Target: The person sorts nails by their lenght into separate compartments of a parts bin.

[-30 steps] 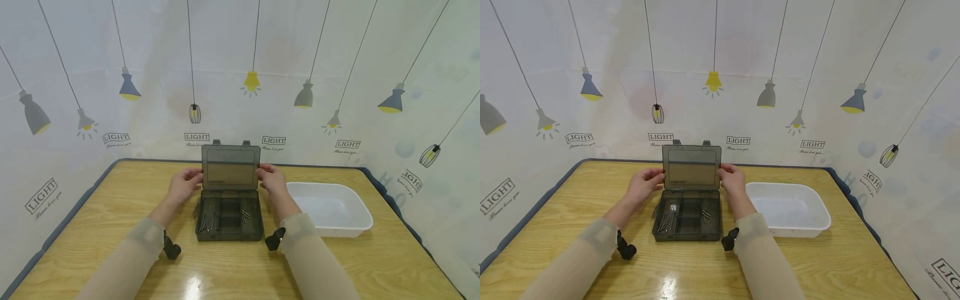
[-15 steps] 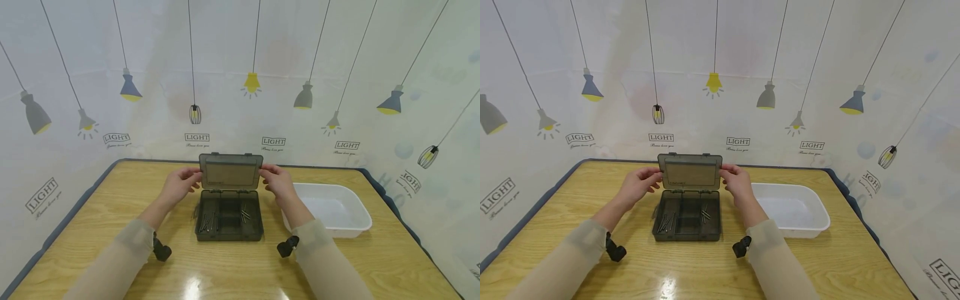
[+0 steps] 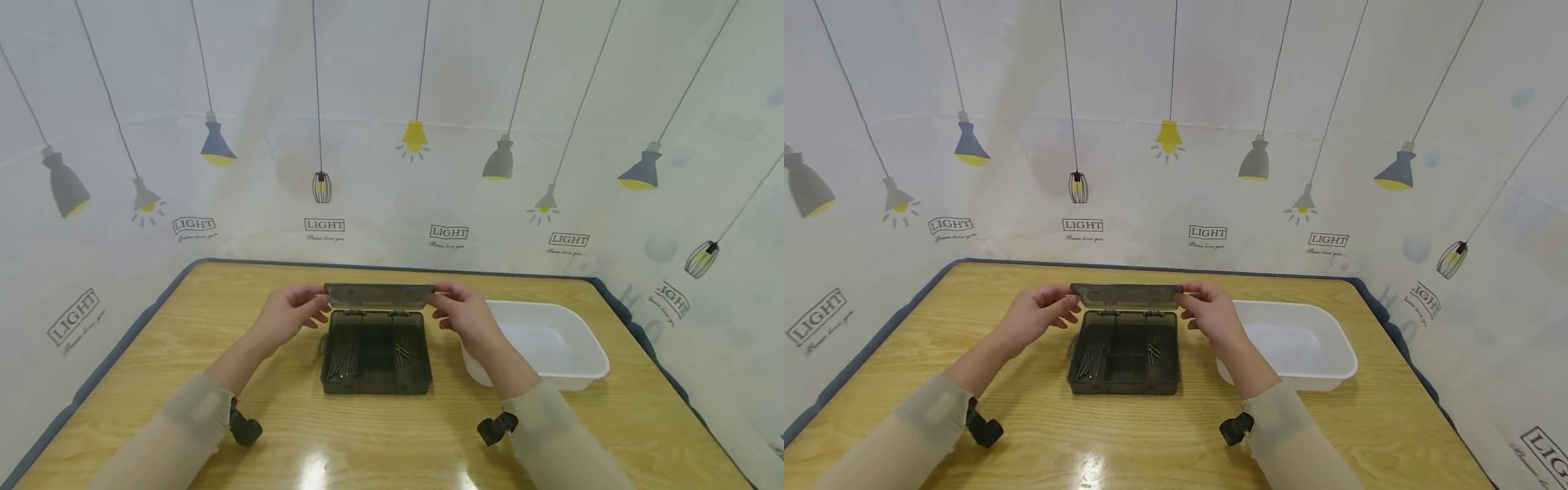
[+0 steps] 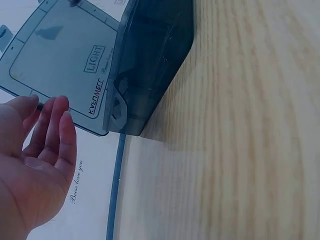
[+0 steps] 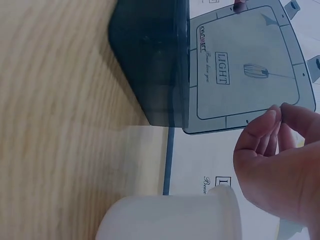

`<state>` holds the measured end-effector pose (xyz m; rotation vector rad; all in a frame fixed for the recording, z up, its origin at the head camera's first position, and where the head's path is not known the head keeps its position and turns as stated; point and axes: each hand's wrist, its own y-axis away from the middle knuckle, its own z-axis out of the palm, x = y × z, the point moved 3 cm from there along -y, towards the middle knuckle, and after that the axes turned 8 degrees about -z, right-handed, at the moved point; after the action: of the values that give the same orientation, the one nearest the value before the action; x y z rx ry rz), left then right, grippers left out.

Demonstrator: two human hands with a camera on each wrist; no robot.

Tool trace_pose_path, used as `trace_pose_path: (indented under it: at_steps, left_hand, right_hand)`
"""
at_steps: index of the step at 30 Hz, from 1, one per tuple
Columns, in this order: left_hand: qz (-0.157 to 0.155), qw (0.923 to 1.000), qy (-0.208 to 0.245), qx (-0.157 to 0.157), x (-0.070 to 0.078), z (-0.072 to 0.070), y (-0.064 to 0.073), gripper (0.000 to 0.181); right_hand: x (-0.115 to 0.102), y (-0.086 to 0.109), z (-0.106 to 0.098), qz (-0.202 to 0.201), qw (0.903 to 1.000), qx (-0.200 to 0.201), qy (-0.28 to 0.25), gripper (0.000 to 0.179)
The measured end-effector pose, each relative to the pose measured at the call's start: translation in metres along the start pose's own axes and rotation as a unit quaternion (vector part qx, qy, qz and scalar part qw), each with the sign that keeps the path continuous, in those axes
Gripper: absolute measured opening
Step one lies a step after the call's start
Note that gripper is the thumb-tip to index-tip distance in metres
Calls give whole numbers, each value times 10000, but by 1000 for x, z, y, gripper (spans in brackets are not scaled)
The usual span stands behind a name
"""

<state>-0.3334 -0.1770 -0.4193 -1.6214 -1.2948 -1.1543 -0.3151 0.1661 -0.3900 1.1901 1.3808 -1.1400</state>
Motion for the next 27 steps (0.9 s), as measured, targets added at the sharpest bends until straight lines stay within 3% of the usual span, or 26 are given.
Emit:
trace_pose_path:
  at_steps: [12,18,27]
  left_hand:
    - [-225,9978,101,-622,-1,0,22,49]
    - [-276,9966,60,-769,-4,-1,31,54]
    - [-430,9944,-369,-887,-4,0,47,61]
  right_hand:
    - [7,27,-10,11,9965,-831,117,45]
    - [8,37,-11,-74,9926,-1162,344,51]
    - [7,53,-8,92,9902,-1184,730,49]
